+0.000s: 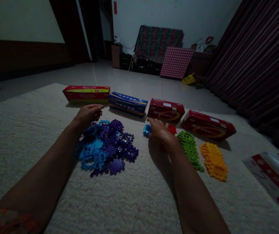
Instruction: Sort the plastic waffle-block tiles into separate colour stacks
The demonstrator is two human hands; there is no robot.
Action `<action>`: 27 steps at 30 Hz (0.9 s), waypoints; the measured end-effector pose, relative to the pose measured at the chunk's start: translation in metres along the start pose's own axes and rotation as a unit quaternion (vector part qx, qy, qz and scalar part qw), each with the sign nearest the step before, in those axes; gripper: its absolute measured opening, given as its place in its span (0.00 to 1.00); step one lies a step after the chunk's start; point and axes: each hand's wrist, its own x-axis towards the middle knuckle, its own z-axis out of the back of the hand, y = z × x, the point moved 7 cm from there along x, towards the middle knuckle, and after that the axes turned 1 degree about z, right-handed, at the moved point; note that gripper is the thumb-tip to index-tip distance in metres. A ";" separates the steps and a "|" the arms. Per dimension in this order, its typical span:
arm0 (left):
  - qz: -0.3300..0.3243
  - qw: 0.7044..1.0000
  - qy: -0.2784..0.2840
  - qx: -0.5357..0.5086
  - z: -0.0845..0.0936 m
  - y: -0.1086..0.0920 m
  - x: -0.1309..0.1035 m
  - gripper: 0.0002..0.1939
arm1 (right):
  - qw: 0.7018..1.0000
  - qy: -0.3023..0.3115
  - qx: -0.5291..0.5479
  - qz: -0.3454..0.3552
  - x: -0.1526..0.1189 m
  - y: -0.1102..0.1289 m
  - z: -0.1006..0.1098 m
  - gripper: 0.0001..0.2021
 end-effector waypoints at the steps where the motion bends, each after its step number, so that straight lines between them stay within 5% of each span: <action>1: 0.005 1.000 -0.013 0.005 0.003 0.000 0.001 0.11 | 1.000 -0.006 0.000 0.003 0.001 0.000 0.000 0.37; 7: -0.026 0.982 -0.079 0.168 0.018 0.008 0.011 0.11 | 0.985 -0.103 0.053 0.125 0.005 0.031 0.003 0.30; 12: -0.092 0.880 -0.025 0.465 0.008 0.019 0.013 0.20 | 0.974 -0.096 0.110 0.175 0.000 0.073 -0.014 0.21; 16: -0.076 0.825 0.018 0.560 0.003 0.032 0.011 0.23 | 0.983 -0.037 0.106 0.148 -0.003 0.089 -0.028 0.19; 27: -0.062 0.818 0.045 0.570 0.000 0.037 0.011 0.23 | 0.985 -0.023 0.099 0.143 -0.005 0.099 -0.032 0.17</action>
